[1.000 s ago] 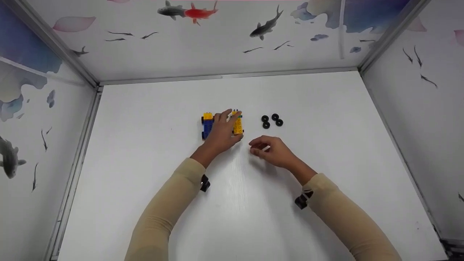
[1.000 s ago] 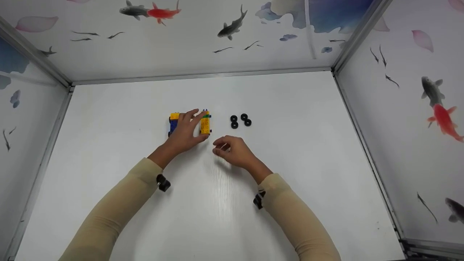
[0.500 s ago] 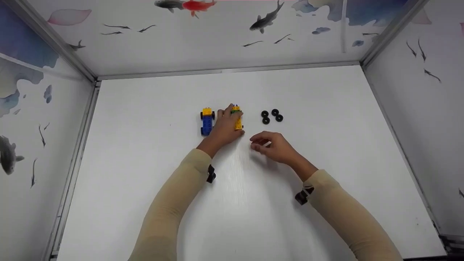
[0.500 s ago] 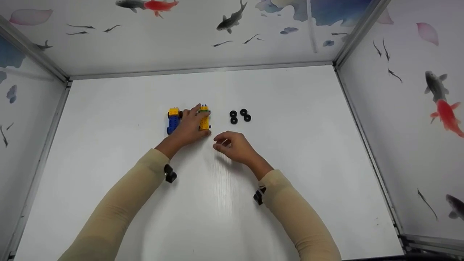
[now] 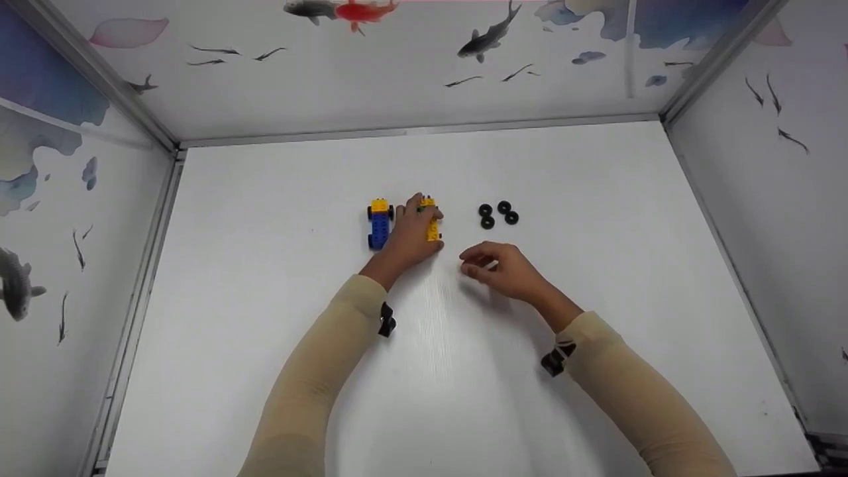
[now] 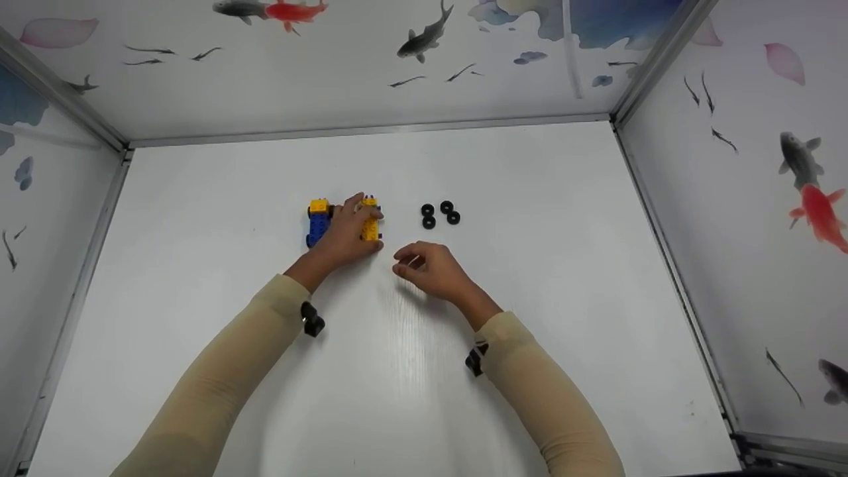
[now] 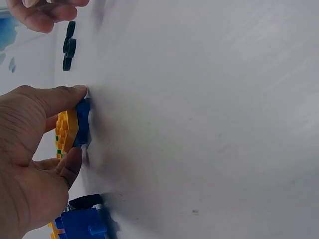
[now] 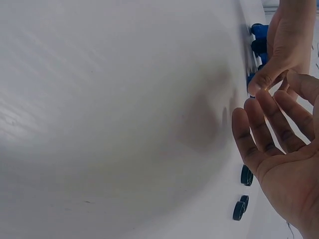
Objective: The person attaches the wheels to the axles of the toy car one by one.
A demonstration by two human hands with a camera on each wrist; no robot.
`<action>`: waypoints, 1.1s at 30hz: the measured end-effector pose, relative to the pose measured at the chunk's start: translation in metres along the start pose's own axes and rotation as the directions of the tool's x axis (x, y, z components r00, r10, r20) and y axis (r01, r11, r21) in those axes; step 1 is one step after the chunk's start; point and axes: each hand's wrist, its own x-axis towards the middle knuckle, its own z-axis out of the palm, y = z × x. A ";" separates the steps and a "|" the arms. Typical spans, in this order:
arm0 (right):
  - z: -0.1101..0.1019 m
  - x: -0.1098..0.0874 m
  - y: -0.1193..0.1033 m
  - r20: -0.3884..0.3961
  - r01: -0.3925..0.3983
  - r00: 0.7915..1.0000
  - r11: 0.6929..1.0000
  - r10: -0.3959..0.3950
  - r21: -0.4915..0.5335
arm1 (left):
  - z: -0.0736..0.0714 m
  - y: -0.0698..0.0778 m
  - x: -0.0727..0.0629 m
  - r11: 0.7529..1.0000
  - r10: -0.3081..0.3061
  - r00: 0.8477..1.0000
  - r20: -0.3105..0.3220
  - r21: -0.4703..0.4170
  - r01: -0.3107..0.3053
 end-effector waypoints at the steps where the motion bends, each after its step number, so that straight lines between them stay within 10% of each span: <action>1: 0.000 0.000 0.000 0.000 0.000 1.000 1.000 0.000 -0.005 | 0.000 0.000 0.000 1.000 -0.006 1.000 0.004 0.000 0.006; 15: -0.014 0.008 0.003 -0.047 -0.060 0.997 0.997 0.058 -0.046 | -0.006 0.004 -0.010 0.999 0.042 0.998 -0.035 0.025 -0.041; 33: -0.028 0.016 0.013 -0.129 -0.151 0.981 0.987 0.143 -0.058 | -0.011 0.007 -0.032 0.982 0.036 0.996 -0.081 -0.182 -0.050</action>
